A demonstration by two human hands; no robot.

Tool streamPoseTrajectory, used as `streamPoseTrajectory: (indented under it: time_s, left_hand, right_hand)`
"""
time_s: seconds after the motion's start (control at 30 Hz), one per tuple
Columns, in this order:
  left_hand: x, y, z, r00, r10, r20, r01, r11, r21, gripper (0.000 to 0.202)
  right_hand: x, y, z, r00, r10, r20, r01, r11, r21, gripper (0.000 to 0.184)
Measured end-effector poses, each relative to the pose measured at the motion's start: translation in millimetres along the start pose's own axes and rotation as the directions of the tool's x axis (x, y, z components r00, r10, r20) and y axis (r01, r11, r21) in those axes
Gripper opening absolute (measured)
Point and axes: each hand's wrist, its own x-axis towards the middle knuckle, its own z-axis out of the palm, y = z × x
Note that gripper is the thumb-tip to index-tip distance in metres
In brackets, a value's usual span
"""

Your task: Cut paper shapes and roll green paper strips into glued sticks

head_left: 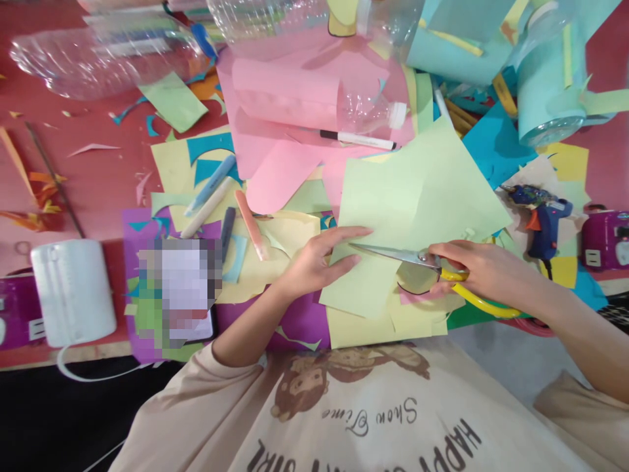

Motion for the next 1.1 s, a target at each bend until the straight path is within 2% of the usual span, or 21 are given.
streamPoseTrajectory:
  time_s: [0.13,0.23,0.47,0.73,0.87,1.1]
  left_hand:
    - [0,-2,-0.6,0.999,-0.013,-0.044,0.008,0.993,-0.115,0.032]
    - [0,0,-0.2,0.995,-0.075,-0.068,0.063,0.984,-0.17,0.033]
    - [-2,4,3.3,0.988,-0.145,-0.046,0.137,0.981,-0.137,0.044]
    - [-3,0,5.6,0.992,-0.123,-0.017,0.12,0.988,-0.099,0.047]
    - [-4,1,6.3,0.994,-0.113,0.007,0.114,0.988,-0.102,0.048]
    - [-4,2,6.9,0.995,-0.105,-0.001,0.104,0.988,-0.113,0.047]
  right_hand:
    - [-1,3,1,1.0,0.002,-0.012,-0.002,1.0,-0.005,0.037]
    - [-3,7,1,1.0,0.016,0.004,-0.016,1.0,-0.005,0.03]
    - [-9,5,-4,0.997,0.071,0.037,-0.07,0.997,-0.02,0.033]
    - [-8,0,-5,0.993,0.082,0.083,-0.08,0.996,-0.025,0.035]
    - [-4,-4,-5,0.997,0.044,0.07,-0.043,0.999,-0.016,0.042]
    - [0,-9,-3,0.997,0.05,0.051,-0.05,0.999,0.008,0.038]
